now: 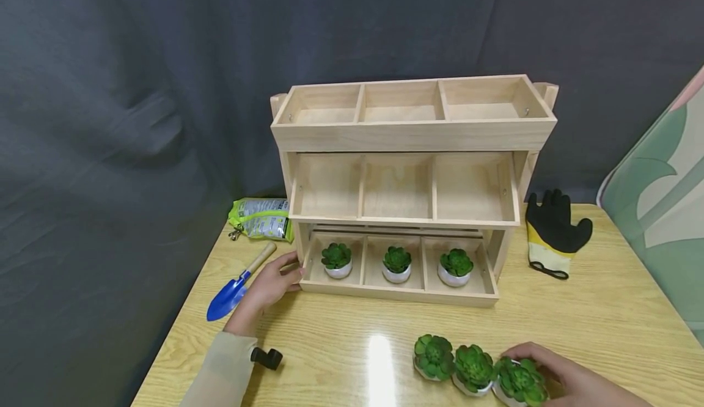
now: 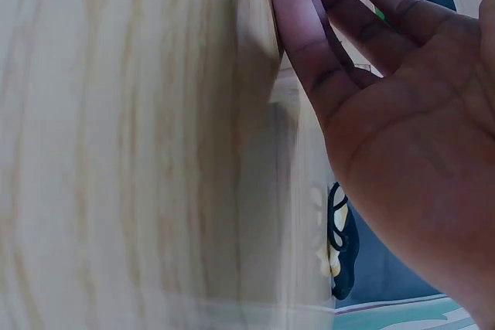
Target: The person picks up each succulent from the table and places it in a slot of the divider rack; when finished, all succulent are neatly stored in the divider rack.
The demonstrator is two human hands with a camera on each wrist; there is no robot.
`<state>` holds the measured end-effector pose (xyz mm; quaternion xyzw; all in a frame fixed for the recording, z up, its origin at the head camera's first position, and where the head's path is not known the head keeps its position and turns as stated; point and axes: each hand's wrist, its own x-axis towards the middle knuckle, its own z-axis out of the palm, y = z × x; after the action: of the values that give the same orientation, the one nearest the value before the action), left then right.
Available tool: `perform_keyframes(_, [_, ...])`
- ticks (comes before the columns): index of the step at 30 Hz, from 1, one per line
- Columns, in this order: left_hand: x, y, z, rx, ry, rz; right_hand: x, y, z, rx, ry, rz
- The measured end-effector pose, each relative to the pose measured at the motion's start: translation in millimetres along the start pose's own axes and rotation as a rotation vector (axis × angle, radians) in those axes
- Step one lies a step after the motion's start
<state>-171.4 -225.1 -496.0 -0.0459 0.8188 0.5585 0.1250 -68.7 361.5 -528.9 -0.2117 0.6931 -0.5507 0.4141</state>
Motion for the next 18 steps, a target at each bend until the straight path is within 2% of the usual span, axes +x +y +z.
perform_keyframes(6, [0.6, -1.5, 0.1, -0.004, 0.004, -0.001, -0.4, 2, -2, 0.105, -0.057, -0.034])
perform_keyframes(11, [-0.5, -0.4, 0.8, -0.005, 0.005, -0.005, -2.7, 3, -2, 0.124, -0.058, -0.062])
perform_keyframes(18, [0.5, -1.4, 0.6, -0.010, 0.005, -0.002, -12.0, 0, -8, -0.036, 0.077, 0.010])
